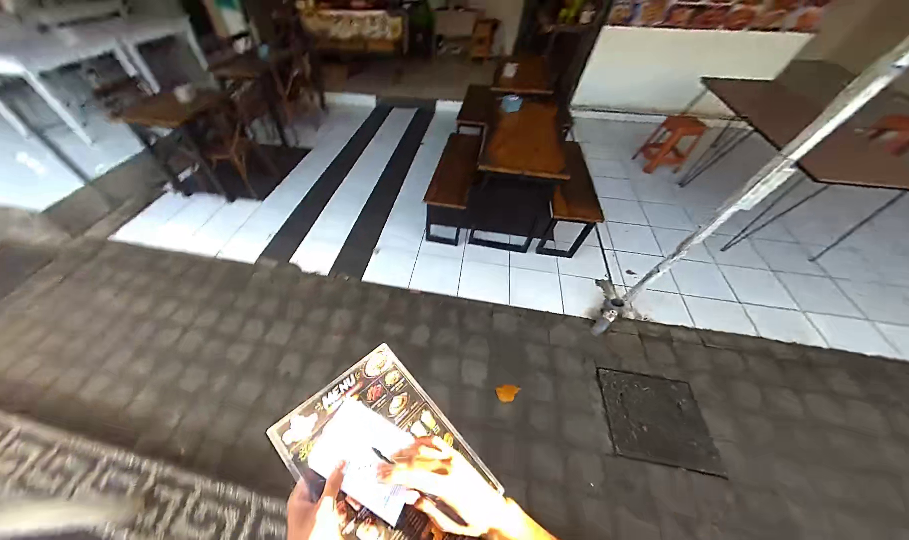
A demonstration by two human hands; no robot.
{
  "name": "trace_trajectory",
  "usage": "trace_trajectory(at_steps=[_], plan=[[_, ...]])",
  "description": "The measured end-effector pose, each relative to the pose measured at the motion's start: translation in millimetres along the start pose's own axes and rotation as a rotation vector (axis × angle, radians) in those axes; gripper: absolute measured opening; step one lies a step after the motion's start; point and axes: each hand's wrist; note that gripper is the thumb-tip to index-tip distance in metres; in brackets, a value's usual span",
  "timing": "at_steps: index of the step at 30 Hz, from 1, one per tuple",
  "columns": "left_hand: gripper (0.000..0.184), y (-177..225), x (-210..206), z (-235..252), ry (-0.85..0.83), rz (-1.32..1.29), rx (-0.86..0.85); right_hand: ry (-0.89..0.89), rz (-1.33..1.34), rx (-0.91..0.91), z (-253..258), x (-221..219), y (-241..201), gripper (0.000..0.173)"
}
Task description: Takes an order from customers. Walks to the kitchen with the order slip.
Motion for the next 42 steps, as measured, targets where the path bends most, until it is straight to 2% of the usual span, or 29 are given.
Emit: trace_trajectory(at_steps=[4, 6, 7, 8, 9, 12, 15, 19, 23, 26, 29, 32, 36, 39, 42], plan=[[0.044, -17.8, -45.7, 189.1, -0.057, 0.185, -0.096, 0.615, 0.428, -0.135, 93.4, 11.6, 122.8, 0.051], [0.039, -41.6, -61.8, 291.1, -0.091, 0.199, -0.178, 0.755, 0.593, -0.172, 149.4, 17.4, 201.5, 0.052], [0.038, -49.4, -70.9, 343.7, -0.098, 0.202, -0.180, 0.783, 0.631, -0.163, 185.9, 19.5, 242.5, 0.046], [0.040, -52.0, -79.1, 396.6, -0.116, 0.192, -0.169, 0.799, 0.643, -0.145, 229.2, 19.9, 280.1, 0.033], [0.033, -50.9, -90.5, 447.0, -0.117, 0.158, -0.172, 0.798, 0.651, -0.137, 275.0, 19.4, 309.8, 0.024], [0.029, -32.7, -122.3, 555.4, -0.137, 0.040, -0.075, 0.676, 0.701, -0.166, 406.6, 13.3, 359.7, 0.017], [0.019, -10.5, -151.5, 659.1, -0.148, -0.024, -0.002, 0.521, 0.785, -0.225, 539.9, -13.9, 400.2, 0.009], [0.013, -10.6, -207.6, 834.7, -0.240, -0.108, -0.013, 0.339, 0.693, -0.307, 713.4, -46.9, 502.1, 0.016], [0.013, -13.9, -283.5, 1027.1, -0.399, -0.155, 0.044, 0.368, 0.548, -0.389, 868.6, -53.1, 626.2, 0.025], [0.011, 15.9, -348.7, 1139.9, -0.526, -0.169, 0.088, 0.418, 0.355, -0.413, 966.6, -21.0, 695.0, 0.018], [0.017, 49.2, -420.3, 1253.3, -0.613, -0.149, 0.109, 0.531, 0.306, -0.423, 1062.5, 21.6, 755.1, 0.015], [0.026, 65.2, -500.0, 1361.7, -0.656, -0.145, 0.142, 0.618, 0.222, -0.368, 1148.9, 60.6, 829.1, 0.012], [0.028, 82.1, -610.2, 1495.6, -0.685, -0.126, 0.107, 0.672, 0.134, -0.317, 1257.2, 114.1, 941.0, 0.012], [0.027, 94.9, -692.7, 1596.0, -0.669, -0.092, 0.085, 0.638, 0.293, -0.401, 1342.4, 169.5, 1022.3, 0.014], [0.026, 112.3, -760.7, 1687.3, -0.671, -0.051, 0.081, 0.522, 0.685, -0.559, 1423.4, 229.1, 1085.2, 0.020]])
Point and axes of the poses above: each hand's wrist, its own z-axis towards the middle knuckle, its own x-axis out of the back of the hand, y = z × x, and after that the axes turned 9 degrees about -x, right-handed
